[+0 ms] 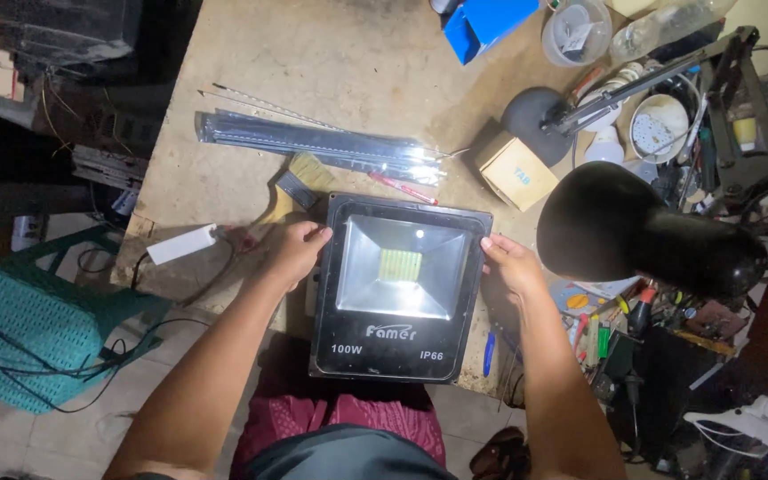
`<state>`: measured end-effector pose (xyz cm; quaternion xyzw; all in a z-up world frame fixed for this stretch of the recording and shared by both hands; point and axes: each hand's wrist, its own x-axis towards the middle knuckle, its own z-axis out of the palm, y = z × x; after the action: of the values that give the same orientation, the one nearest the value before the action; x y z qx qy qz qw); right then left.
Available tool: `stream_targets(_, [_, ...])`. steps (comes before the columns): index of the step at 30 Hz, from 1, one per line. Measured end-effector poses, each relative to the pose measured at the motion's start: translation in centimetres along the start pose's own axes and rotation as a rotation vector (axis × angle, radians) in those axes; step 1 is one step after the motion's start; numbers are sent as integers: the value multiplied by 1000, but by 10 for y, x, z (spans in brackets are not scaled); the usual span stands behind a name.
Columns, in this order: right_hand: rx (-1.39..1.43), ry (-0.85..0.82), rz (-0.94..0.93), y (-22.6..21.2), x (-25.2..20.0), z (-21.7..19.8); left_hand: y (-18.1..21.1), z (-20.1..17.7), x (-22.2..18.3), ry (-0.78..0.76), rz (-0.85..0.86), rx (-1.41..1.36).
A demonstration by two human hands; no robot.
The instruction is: The person is screwing an LED board into a metal housing and then assembling the front glass and frame of a floodlight.
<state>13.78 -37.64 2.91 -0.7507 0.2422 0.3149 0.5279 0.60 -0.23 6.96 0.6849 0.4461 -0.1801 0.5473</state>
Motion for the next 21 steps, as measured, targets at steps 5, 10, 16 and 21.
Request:
stream_targets(5, [-891,406,-615,-56,-59,69,-21,10,17,-33,12,-158])
stream_targets(10, [-1108,187,-1029,-78,-17,168,-47,27,39,-54,38,-167])
stream_targets(16, [-997,-471,-579,-93,37,205,-54,24,32,-16,66,-88])
stream_targets(21, [-767,-740,-855,-111,38,194,-86,4,3,-172,105,102])
